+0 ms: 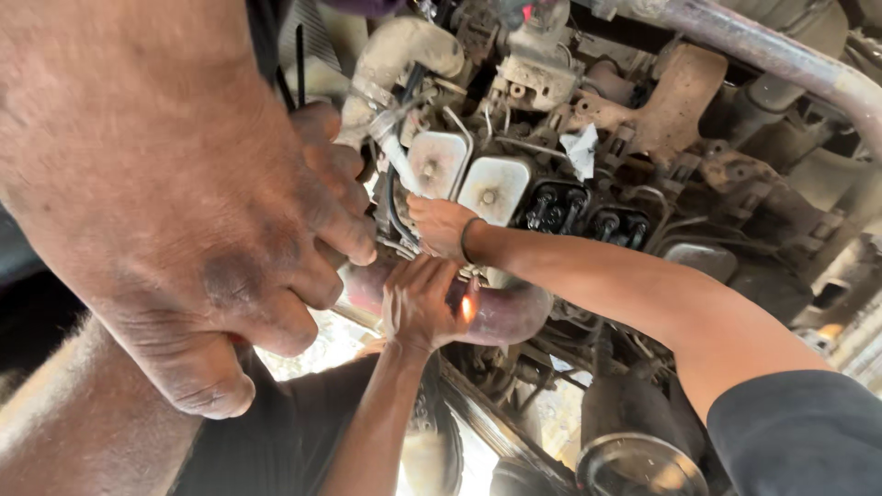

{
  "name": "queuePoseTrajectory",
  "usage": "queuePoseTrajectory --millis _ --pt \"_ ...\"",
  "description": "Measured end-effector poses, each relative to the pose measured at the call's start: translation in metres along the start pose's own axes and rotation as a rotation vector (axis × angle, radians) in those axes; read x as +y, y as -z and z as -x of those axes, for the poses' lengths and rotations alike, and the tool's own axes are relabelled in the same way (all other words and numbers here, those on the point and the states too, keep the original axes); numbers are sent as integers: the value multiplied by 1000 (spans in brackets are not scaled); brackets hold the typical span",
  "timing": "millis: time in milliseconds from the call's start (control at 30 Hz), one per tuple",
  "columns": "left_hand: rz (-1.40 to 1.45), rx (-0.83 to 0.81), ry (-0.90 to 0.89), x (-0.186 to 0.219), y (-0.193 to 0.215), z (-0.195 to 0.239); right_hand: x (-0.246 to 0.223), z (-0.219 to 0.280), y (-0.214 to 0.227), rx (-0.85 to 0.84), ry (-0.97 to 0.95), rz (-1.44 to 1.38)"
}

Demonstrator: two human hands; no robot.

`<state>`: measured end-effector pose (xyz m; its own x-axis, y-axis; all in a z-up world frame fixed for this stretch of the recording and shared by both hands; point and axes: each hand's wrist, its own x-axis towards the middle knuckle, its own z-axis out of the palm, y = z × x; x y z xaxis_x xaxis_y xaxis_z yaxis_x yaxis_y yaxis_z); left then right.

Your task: The person uses a wrench to loosen and remove bolts from the engine valve covers. They remove the covers to expose the internal valve train components and continue adjusting bolts on the exposed engine parts.

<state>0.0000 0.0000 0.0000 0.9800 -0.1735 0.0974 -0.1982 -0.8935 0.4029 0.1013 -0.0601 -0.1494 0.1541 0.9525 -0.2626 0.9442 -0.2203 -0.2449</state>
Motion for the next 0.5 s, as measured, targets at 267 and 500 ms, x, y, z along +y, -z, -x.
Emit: queuePoseTrajectory --millis 267,500 --pt "36 23 52 7 -4 5 45 54 -56 120 -1005 -899" --pt "27 11 0 8 4 3 27 57 -49 -2 -1180 -1291"
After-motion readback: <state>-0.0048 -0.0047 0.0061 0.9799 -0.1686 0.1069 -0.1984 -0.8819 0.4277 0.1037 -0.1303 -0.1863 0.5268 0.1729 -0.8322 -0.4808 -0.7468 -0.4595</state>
